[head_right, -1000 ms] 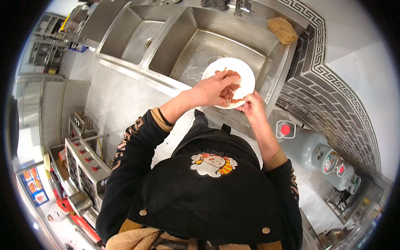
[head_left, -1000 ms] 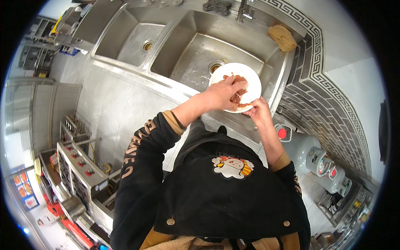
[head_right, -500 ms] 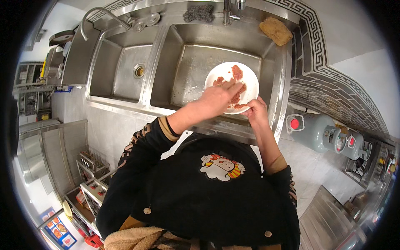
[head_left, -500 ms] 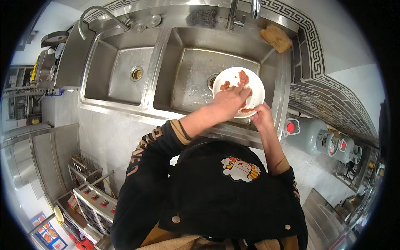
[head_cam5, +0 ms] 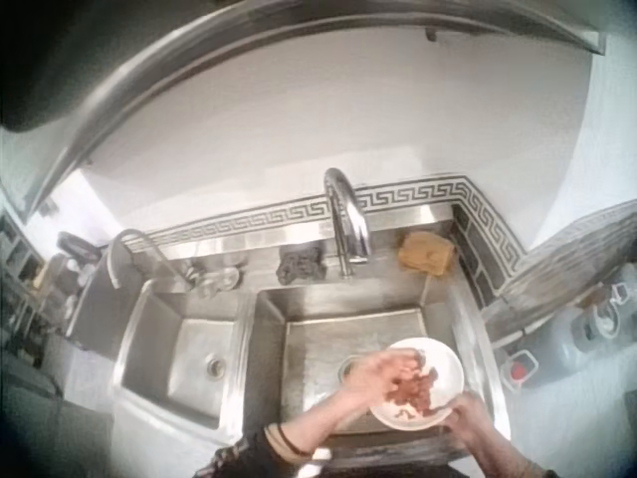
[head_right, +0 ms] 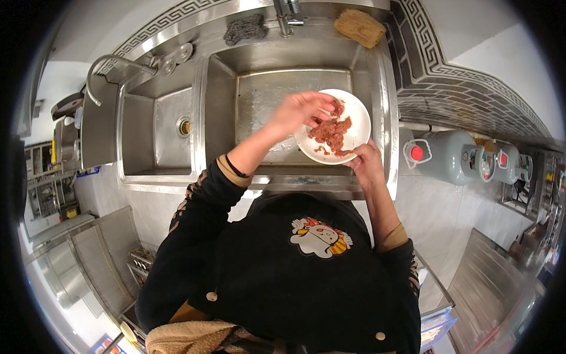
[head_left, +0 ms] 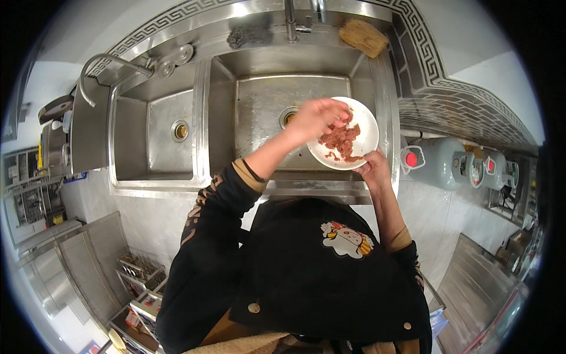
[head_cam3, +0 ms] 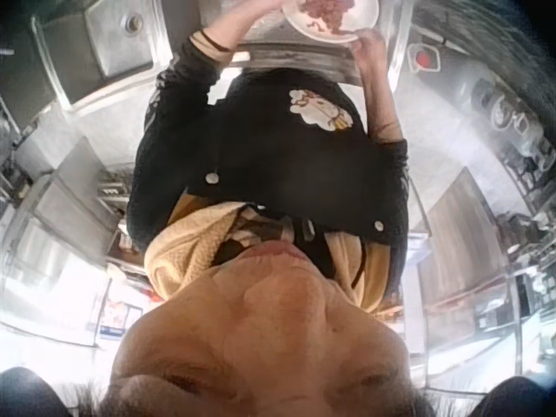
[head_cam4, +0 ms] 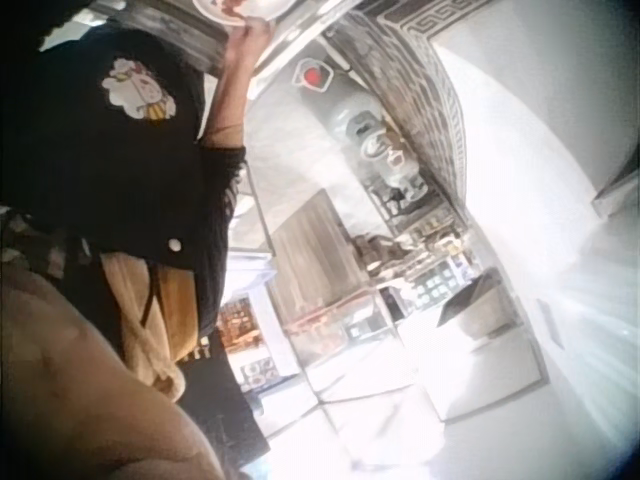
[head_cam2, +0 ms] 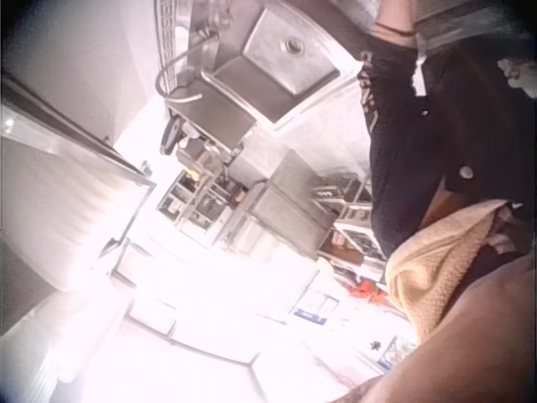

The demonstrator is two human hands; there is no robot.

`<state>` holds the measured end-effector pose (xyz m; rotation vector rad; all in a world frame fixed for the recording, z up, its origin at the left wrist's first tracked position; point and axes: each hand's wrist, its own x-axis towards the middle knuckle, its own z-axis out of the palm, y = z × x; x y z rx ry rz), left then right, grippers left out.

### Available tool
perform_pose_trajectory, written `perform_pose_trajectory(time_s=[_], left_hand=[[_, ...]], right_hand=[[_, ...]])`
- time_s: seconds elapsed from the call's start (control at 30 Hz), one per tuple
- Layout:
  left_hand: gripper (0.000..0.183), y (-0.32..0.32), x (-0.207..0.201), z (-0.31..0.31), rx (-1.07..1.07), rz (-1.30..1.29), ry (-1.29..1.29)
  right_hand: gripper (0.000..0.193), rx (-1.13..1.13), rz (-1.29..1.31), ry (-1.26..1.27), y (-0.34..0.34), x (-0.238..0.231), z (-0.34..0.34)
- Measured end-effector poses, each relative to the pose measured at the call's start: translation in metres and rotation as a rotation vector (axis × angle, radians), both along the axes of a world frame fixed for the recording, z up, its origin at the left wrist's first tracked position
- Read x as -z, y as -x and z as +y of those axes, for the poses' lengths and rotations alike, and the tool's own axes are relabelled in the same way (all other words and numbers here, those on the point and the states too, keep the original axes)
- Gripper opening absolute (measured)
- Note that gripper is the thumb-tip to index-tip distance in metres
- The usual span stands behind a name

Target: The person mixes raw ground meat with a white powder in a white bowl using their right hand while holding the bowl with the left. They move from the counter to the sink, rinse their hand under running water, and continue mixing the meat until the clip ends.

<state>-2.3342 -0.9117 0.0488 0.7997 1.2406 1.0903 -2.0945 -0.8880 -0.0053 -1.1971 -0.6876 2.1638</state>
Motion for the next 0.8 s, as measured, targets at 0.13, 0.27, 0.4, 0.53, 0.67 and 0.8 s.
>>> perform_pose_trajectory(time_s=[0.13, 0.27, 0.4, 0.53, 0.67, 0.8], left_hand=[[0.026, 0.024, 0.014, 0.015, -0.068, -0.430, 0.135], [0.026, 0.023, 0.035, 0.017, -0.052, -0.571, 0.166], [0.021, 0.027, 0.032, 0.029, -0.061, -0.584, 0.135], [0.020, 0.019, 0.012, 0.026, 0.109, -0.321, 0.092], [0.024, 0.003, 0.005, 0.013, 0.288, -0.154, 0.003], [0.022, 0.035, 0.014, 0.048, -0.161, -0.008, 0.134]], right_hand=[[0.049, 0.056, 0.013, 0.021, 0.001, -0.006, 0.001], [0.049, 0.053, 0.037, 0.008, 0.003, -0.010, 0.001], [0.048, 0.045, 0.030, 0.011, 0.003, -0.013, 0.002], [0.049, 0.070, 0.026, 0.005, 0.003, -0.013, 0.001], [0.048, 0.086, 0.022, 0.000, 0.002, -0.008, 0.003], [0.047, 0.047, 0.034, 0.003, 0.003, -0.006, 0.007]])
